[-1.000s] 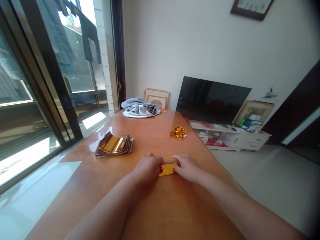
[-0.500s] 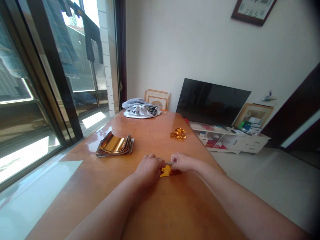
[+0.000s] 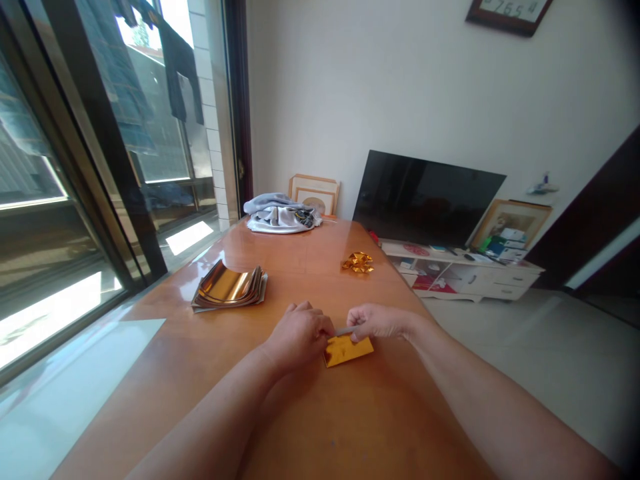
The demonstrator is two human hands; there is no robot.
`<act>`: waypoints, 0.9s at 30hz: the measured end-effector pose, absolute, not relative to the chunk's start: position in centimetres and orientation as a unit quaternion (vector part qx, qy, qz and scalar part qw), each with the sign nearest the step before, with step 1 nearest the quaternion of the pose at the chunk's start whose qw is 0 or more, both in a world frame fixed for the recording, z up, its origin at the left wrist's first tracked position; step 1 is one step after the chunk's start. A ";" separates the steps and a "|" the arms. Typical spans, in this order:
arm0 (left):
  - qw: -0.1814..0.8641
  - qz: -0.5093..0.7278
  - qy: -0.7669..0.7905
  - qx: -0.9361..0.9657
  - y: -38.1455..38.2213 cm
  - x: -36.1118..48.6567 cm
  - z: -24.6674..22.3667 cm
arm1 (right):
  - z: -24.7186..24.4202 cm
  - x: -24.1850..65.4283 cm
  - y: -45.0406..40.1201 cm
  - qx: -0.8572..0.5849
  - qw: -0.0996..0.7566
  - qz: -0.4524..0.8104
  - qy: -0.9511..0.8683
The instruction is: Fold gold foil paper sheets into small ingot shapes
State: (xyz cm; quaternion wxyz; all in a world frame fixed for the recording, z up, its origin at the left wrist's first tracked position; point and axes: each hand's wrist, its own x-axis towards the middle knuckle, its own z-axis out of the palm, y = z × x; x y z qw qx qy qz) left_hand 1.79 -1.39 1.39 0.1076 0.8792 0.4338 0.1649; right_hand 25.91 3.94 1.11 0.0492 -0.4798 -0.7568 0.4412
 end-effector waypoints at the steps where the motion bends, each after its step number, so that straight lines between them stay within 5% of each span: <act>1: 0.106 0.162 0.428 0.883 -1.5 1.8 1.5 | 1.1 26.1 3.9 -0.474 0.043 0.446 -0.758; 10: 0.086 0.097 0.430 0.894 -1.8 2.0 1.0 | 0.8 25.8 2.9 -0.483 0.030 0.391 -0.783; 16: 0.100 0.102 0.435 0.889 -1.5 1.9 0.6 | 2.0 25.1 -0.9 -0.465 0.136 0.124 -0.866; 27: 0.119 0.105 0.443 0.882 -1.2 1.8 0.3 | 1.1 22.5 -5.0 -0.362 0.097 0.070 -0.925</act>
